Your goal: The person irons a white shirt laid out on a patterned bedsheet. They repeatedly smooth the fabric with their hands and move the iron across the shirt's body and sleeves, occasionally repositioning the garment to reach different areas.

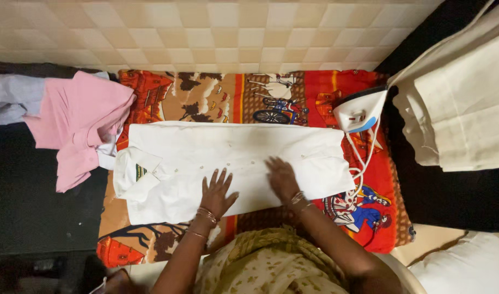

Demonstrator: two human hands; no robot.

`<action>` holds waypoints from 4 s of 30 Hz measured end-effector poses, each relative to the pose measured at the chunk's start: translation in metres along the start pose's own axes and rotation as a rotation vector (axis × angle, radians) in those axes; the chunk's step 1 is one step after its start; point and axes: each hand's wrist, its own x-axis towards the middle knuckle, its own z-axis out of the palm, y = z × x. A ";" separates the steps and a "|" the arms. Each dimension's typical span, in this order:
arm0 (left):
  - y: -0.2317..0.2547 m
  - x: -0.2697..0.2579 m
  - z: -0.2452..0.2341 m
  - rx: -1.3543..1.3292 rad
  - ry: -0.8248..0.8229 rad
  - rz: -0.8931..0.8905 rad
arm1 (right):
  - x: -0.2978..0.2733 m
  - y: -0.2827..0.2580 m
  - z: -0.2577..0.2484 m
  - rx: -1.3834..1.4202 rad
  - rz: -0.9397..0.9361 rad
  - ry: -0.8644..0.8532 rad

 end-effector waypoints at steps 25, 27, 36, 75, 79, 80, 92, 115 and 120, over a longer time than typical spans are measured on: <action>0.025 0.012 -0.017 0.231 -0.542 -0.260 | 0.015 0.178 -0.068 0.958 0.717 0.943; 0.025 0.012 -0.016 0.229 -0.543 -0.262 | 0.016 0.192 -0.085 0.161 0.672 1.026; 0.026 0.011 -0.016 0.211 -0.548 -0.262 | 0.081 0.243 -0.138 1.049 0.462 0.771; 0.003 0.000 0.019 0.062 -0.281 -0.205 | 0.055 -0.063 -0.060 -0.307 0.136 -0.221; 0.001 -0.001 0.022 0.084 -0.281 -0.194 | 0.042 -0.068 -0.054 -0.369 0.078 -0.302; -0.001 -0.001 0.022 0.084 -0.281 -0.189 | 0.032 -0.065 -0.057 -0.353 0.063 -0.318; -0.006 -0.002 0.027 0.099 -0.281 -0.179 | -0.070 -0.006 -0.123 -0.311 0.275 -0.080; 0.008 -0.005 0.011 0.159 -0.358 -0.227 | -0.051 0.068 -0.147 -0.313 0.667 -0.137; 0.008 -0.002 0.013 0.189 -0.374 -0.238 | -0.005 0.117 -0.139 -0.364 0.697 -0.027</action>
